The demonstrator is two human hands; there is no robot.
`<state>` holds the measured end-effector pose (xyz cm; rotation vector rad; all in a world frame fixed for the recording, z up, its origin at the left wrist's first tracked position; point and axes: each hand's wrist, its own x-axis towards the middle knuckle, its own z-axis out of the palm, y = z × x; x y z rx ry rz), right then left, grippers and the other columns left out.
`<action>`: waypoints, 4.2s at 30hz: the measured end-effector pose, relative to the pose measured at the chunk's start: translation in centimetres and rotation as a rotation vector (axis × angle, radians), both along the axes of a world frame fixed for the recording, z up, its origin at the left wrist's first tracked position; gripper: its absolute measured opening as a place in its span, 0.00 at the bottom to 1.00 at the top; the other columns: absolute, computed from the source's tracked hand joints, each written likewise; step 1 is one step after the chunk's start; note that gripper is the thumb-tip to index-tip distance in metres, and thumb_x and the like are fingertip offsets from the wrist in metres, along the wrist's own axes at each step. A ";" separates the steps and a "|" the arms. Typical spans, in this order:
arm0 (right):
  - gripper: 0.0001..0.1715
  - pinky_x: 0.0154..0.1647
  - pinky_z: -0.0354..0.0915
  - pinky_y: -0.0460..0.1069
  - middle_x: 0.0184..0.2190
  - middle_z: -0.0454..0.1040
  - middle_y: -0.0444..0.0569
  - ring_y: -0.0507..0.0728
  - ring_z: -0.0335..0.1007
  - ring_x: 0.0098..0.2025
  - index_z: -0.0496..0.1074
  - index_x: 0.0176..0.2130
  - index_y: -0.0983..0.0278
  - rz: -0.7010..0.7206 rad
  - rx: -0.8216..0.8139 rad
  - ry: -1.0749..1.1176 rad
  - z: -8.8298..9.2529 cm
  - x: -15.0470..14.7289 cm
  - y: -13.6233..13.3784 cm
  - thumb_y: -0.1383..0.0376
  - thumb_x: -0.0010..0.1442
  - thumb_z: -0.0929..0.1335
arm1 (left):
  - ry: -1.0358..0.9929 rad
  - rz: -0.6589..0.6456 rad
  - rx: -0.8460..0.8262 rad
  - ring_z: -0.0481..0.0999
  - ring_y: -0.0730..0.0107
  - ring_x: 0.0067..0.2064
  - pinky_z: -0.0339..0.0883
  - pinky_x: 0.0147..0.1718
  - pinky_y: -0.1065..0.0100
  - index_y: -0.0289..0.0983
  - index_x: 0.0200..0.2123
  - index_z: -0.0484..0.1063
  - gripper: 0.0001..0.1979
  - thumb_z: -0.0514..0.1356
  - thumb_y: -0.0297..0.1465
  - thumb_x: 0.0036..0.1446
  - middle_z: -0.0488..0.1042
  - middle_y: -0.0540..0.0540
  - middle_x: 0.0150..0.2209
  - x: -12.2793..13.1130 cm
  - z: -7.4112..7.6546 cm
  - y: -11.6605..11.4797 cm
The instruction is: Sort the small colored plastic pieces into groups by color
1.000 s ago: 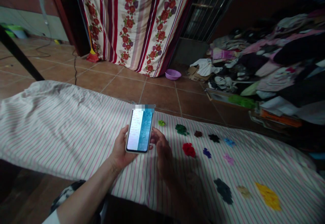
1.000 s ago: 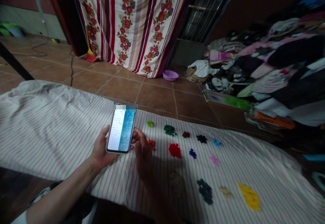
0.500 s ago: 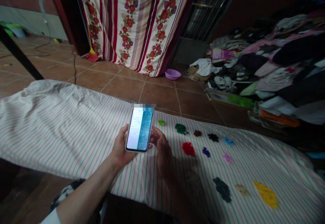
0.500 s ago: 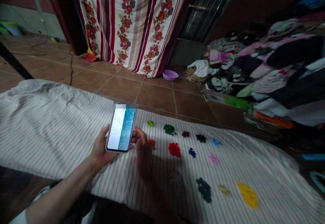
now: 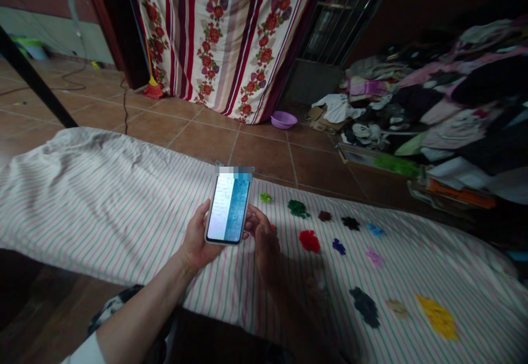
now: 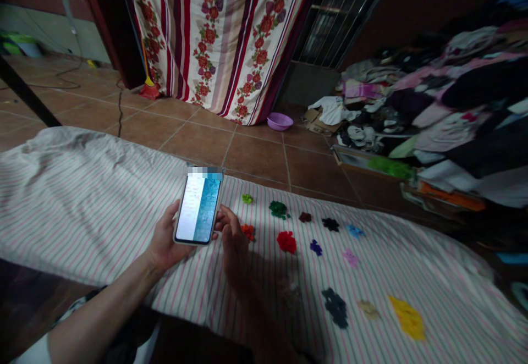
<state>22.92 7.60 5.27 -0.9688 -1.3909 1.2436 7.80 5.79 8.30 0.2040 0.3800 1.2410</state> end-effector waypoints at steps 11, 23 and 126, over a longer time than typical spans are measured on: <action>0.40 0.41 0.70 0.52 0.46 0.74 0.54 0.59 0.72 0.44 0.67 0.58 0.63 -0.019 -0.008 0.014 -0.1 -0.2 -0.2 0.38 0.62 0.58 | -0.017 -0.008 0.009 0.77 0.50 0.48 0.68 0.49 0.51 0.28 0.57 0.67 0.30 0.54 0.45 0.61 0.78 0.33 0.44 0.1 -0.2 0.0; 0.40 0.43 0.70 0.53 0.45 0.74 0.53 0.59 0.73 0.44 0.66 0.58 0.63 -0.023 -0.006 0.017 -0.1 0.0 0.2 0.38 0.62 0.57 | -0.023 -0.022 0.024 0.77 0.50 0.48 0.67 0.51 0.50 0.29 0.55 0.69 0.29 0.51 0.46 0.62 0.79 0.33 0.44 0.3 -0.3 0.4; 0.38 0.36 0.71 0.56 0.34 0.79 0.61 0.63 0.76 0.33 0.80 0.37 0.66 -0.015 -0.337 0.245 6.8 7.9 -25.6 0.36 0.47 0.71 | -0.079 -0.085 0.229 0.78 0.55 0.46 0.67 0.49 0.56 0.27 0.57 0.66 0.31 0.52 0.46 0.62 0.76 0.31 0.50 3.5 10.6 -22.8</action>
